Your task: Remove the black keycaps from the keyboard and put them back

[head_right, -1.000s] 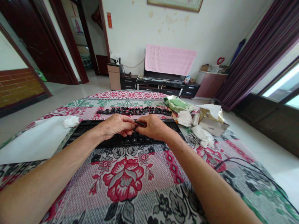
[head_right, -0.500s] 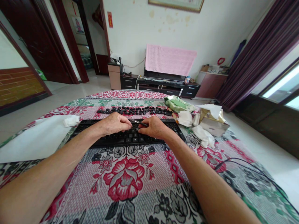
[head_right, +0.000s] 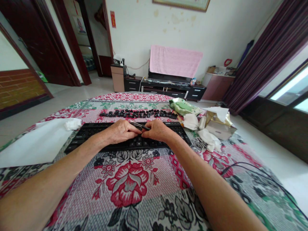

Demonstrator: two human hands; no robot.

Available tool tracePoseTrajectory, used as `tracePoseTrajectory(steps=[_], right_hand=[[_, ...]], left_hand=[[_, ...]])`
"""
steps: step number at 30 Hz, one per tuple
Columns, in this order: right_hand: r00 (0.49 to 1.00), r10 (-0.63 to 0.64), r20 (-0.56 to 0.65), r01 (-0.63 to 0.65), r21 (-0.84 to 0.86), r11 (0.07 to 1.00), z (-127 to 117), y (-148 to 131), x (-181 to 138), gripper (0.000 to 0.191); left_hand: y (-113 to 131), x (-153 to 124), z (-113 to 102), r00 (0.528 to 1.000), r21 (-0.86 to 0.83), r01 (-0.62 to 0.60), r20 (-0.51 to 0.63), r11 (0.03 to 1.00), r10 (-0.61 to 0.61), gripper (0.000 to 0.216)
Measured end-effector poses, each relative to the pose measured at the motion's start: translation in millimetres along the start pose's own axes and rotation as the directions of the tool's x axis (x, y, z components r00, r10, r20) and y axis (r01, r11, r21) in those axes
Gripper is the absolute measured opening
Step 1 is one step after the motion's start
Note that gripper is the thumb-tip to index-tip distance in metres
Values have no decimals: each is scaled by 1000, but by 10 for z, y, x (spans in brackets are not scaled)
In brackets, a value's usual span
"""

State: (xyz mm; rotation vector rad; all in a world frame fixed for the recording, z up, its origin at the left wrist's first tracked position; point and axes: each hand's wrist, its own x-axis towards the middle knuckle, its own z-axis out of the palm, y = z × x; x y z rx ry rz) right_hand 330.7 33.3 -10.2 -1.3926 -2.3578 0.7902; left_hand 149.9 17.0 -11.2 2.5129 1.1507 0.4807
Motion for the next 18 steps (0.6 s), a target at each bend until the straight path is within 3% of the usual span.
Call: tracePoseTrajectory(steps=[9,18], right_hand=[[997,41,58,-45,63,997,-57,-48,-18,17],[1000,-6,23,7,-2,1000,-12,6,-4,24]], left_hand=[[30,-20,-23,1000,0,2,26,1000,-2,34],[-38,-14,24,1000,38,-19,-7,999,19,33]])
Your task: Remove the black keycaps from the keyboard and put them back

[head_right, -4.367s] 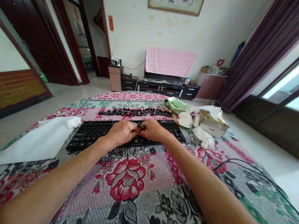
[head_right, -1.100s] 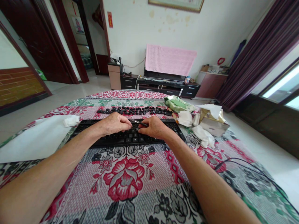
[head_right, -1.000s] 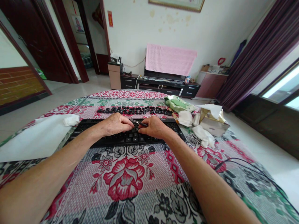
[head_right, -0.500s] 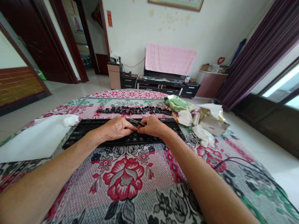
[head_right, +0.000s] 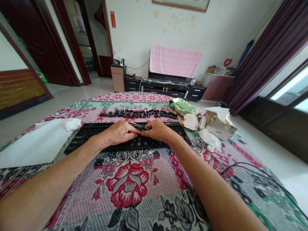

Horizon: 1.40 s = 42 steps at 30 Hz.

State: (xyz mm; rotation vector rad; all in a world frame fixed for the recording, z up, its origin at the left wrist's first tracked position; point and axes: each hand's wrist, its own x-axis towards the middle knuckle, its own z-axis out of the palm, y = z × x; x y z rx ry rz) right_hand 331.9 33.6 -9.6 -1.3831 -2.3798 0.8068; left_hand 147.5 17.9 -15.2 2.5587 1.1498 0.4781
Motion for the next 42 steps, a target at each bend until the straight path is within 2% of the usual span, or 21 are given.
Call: tracePoseTrajectory(steps=[5,14,27,32,37,42], right_hand=[[998,-54,-16,54,-40,998,17,40,-4,25],[978,-187,-92,170,-163,972,60,39,-24,21],[991,-129,-36,124,-101,987,27,9,-37,20],[991,-134,-9,133,-99,986,15,15,-51,20],[987,-153,-47,148,-86,985,29,29,-64,22],[987,-155,-29,152,-88,984,23,31,-57,22]], left_hand=[[4,9,12,1000,4,12,-8,1000,-12,30],[-7,35,72,992,2,87,-89,996,-87,25],[49,37,123,977,23,150,-159,988,-144,23],[59,34,117,976,22,153,-158,988,-148,24],[54,45,110,976,21,163,-151,986,-158,24],[93,52,108,976,30,171,-142,985,-165,25]])
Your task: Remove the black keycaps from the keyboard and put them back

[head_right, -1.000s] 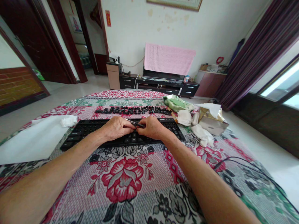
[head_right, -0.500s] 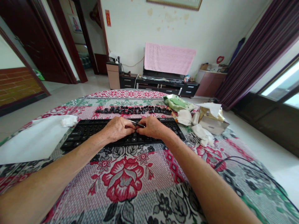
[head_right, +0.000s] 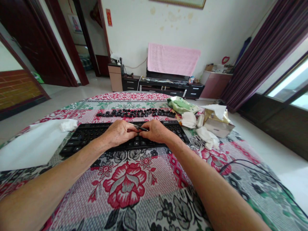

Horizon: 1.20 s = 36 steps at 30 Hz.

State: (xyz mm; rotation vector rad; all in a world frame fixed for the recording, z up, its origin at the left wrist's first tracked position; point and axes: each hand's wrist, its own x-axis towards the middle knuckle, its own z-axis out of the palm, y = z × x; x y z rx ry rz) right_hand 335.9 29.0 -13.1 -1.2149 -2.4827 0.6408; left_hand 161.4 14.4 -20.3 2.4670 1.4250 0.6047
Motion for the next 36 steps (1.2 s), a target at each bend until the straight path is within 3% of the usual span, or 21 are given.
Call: tracePoseTrajectory(steps=[7,14,23,36], right_hand=[[999,11,-42,-13,-46,999,3,-2,3,19],[996,64,-61,-67,-37,997,31,-4,15,18],[986,-56,-158,33,-145,989,78,-73,-14,17],[990,-81,-112,70,-101,992,46,-52,-34,19]], left_hand=[[48,-8,31,999,44,28,-45,999,-26,24],[13,26,55,999,34,35,-19,999,-35,23],[5,6,20,1000,18,9,-14,1000,-8,25],[17,-12,58,998,10,16,-53,1000,-15,24]])
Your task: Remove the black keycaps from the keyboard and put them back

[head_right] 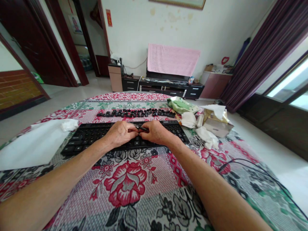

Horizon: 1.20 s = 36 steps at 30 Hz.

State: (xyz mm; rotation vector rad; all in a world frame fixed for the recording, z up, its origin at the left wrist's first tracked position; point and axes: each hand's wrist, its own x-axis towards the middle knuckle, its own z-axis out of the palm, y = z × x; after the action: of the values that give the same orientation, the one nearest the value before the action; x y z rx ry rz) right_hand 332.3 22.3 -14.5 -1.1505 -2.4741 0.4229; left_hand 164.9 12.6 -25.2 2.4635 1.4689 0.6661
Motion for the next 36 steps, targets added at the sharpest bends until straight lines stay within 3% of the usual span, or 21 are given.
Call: tracePoseTrajectory(steps=[12,18,22,24,27,32,36], right_hand=[[997,21,70,-24,34,999,-12,107,22,20],[998,51,34,-52,30,998,11,73,18,21],[992,76,97,-89,140,986,-26,60,11,25],[986,152,61,-162,216,963,-58,83,9,31],[952,303,-41,-274,328,904,-123,175,6,35],[874,460,-156,-379,373,847,-264,434,-23,34],[818,539,-201,-362,547,755,-337,548,-36,30]], left_hand=[[8,3,8,1000,16,15,9,1000,-15,26],[29,11,27,999,83,51,3,995,-52,24],[18,22,-3,999,0,28,26,1000,-28,24],[8,29,-42,999,-62,17,38,998,-15,25],[-19,41,-113,998,-148,22,59,989,-14,25],[-94,59,-196,990,-317,138,55,938,-127,29],[-123,54,-228,981,-406,192,53,893,-187,29]])
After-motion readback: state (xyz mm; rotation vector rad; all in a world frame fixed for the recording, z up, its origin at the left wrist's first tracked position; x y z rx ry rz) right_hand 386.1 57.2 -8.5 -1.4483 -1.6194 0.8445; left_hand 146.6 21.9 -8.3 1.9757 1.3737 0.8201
